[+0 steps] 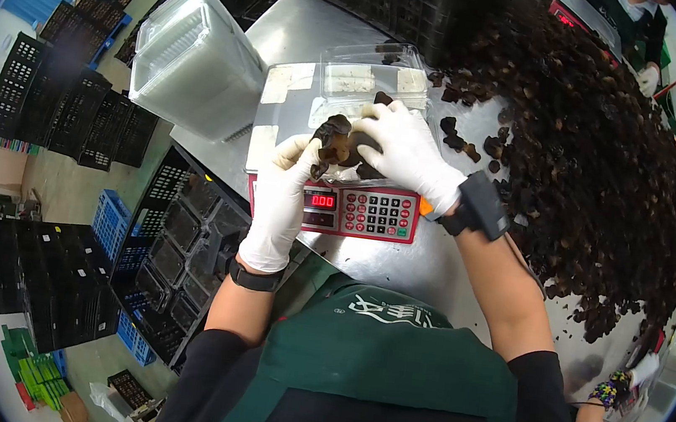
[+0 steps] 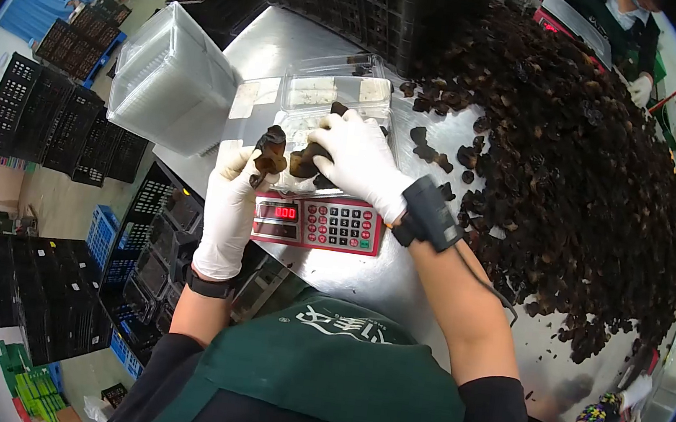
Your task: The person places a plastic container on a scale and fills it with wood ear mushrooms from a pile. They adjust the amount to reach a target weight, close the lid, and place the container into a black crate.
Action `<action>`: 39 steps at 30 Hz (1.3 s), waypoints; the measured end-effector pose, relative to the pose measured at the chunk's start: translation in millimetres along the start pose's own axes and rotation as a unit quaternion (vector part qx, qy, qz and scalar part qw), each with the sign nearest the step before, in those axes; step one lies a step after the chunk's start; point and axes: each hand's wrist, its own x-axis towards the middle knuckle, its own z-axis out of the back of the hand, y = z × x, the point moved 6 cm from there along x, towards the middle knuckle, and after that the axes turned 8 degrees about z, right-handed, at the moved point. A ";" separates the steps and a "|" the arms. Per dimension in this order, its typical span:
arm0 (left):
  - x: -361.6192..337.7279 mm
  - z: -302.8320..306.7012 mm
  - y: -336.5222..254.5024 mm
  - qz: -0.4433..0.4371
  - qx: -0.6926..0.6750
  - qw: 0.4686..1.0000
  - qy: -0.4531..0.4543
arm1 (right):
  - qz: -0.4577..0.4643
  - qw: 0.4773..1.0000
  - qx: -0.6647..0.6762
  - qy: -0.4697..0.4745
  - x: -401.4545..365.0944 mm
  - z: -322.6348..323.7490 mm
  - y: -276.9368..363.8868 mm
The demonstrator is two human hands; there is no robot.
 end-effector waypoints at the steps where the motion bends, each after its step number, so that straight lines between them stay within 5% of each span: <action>1: 1.9 5.2 4.7 -0.002 -0.007 1.000 0.015 | 0.009 1.000 -0.016 -0.007 -0.2 3.9 5.0; 8: 7.0 4.0 7.6 0.009 0.057 0.998 -0.036 | 0.004 0.984 -0.039 -0.176 -16.0 73.4 29.5; 11: 6.4 -5.4 4.5 -0.020 0.117 0.991 -0.057 | -0.136 0.959 0.203 -0.147 -26.1 72.1 31.1; 14: 3.9 -19.6 -3.3 -0.101 0.265 0.956 -0.071 | -0.171 0.955 0.207 -0.123 -30.5 44.1 27.6; 15: -0.6 -29.2 -17.4 -0.224 0.438 0.869 -0.062 | -0.167 0.952 0.215 -0.142 -34.5 40.1 25.3; 17: 1.8 -35.4 -15.3 -0.244 0.422 0.873 -0.016 | -0.159 0.943 0.226 -0.186 -43.9 35.3 22.8; 20: 13.2 -36.4 -2.1 -0.179 0.371 0.910 0.054 | -0.144 0.944 0.191 -0.229 -51.8 25.4 26.2; 22: 22.3 -21.7 8.5 -0.076 0.314 0.946 0.022 | -0.158 0.940 0.196 -0.230 -57.9 25.2 25.6; 24: 30.0 -21.5 5.5 -0.097 0.325 0.941 -0.001 | -0.158 0.935 0.189 -0.255 -73.6 39.5 27.7; 26: 40.1 -19.5 4.3 -0.178 0.384 0.905 -0.047 | -0.136 0.933 0.107 -0.314 -103.1 58.0 22.7; 28: 46.4 -25.5 2.5 -0.290 0.544 0.785 -0.050 | -0.183 0.923 0.057 -0.334 -151.3 61.2 0.1; 31: 53.5 -25.7 16.8 -0.252 0.689 0.680 -0.013 | -0.357 0.890 -0.095 -0.267 -247.9 75.6 -35.7; 34: 56.2 -29.3 10.5 -0.178 0.685 0.707 0.013 | -0.525 0.818 -0.143 -0.189 -340.6 60.8 -53.3; 35: 55.9 -32.1 9.6 -0.188 0.625 0.757 0.042 | -0.536 0.814 -0.153 -0.165 -353.0 53.5 -57.7; 39: 43.4 -48.5 0.4 -0.248 0.596 0.763 0.020 | -0.450 0.859 -0.139 -0.198 -327.6 52.1 -72.8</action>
